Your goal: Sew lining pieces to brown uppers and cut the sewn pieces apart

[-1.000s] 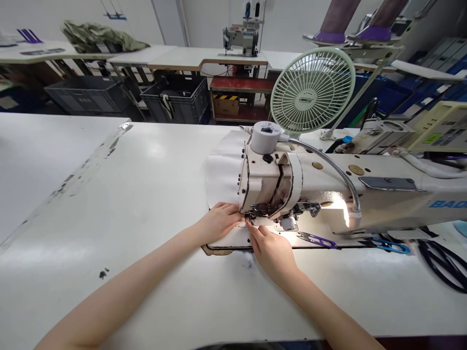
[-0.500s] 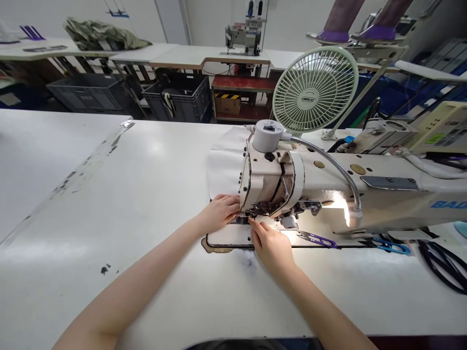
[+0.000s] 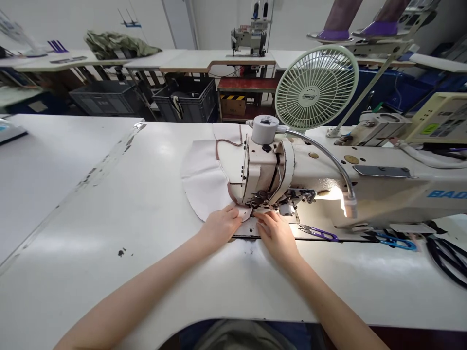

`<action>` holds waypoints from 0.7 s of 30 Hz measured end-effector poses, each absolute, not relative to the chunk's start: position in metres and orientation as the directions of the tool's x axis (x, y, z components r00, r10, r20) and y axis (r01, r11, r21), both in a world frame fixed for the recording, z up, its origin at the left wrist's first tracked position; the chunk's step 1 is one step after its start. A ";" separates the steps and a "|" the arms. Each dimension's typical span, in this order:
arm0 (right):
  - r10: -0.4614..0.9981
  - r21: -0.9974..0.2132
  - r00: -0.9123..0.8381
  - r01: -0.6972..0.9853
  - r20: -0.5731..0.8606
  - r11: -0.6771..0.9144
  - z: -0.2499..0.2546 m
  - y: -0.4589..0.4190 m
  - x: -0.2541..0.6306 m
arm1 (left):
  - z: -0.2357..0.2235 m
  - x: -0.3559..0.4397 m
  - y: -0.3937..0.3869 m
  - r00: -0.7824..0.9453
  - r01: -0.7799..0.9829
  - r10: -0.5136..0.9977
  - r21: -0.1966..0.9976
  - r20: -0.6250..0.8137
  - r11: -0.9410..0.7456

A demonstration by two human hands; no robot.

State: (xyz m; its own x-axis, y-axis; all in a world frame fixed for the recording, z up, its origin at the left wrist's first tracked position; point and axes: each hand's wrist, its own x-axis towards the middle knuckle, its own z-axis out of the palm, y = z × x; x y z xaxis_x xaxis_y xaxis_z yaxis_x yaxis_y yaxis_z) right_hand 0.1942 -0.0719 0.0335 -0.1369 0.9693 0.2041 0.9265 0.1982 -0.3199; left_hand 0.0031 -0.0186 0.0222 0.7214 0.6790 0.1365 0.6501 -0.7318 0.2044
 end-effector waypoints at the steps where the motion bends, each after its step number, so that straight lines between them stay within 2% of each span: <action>1: 0.979 -0.348 -0.117 0.922 0.170 0.170 0.035 -0.070 0.194 | 0.025 0.007 -0.023 0.710 0.659 0.694 0.235 0.121 -0.715; 6: 0.999 -0.382 -0.015 0.924 -0.044 -0.003 0.042 -0.055 0.188 | 0.042 0.019 -0.024 0.597 0.736 0.803 0.404 -0.009 -0.543; 11: 0.998 -0.403 -0.004 0.915 -0.057 -0.019 0.039 -0.043 0.185 | 0.055 0.020 -0.018 0.500 0.763 0.858 0.528 -0.118 -0.372; 14: 1.000 -0.393 -0.005 0.920 0.011 0.009 0.031 -0.041 0.185 | 0.059 0.022 -0.015 0.481 0.783 0.863 0.517 -0.153 -0.345; 18: 0.997 -0.251 -0.016 0.967 0.074 0.034 0.025 -0.041 0.184 | 0.059 0.029 -0.008 0.464 0.830 0.865 0.436 -0.190 -0.349; 21: 0.992 -0.160 -0.068 0.984 0.103 0.084 0.028 -0.046 0.184 | 0.056 0.032 -0.004 0.466 0.831 0.866 0.426 -0.181 -0.358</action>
State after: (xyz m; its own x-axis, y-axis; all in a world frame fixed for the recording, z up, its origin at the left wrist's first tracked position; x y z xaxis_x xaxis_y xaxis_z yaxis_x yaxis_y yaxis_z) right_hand 0.1844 -0.0462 0.0278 -0.0677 0.9923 0.1034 0.9836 0.0838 -0.1599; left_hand 0.0318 -0.0044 0.0556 0.4661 0.8659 -0.1815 0.8309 -0.3579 0.4261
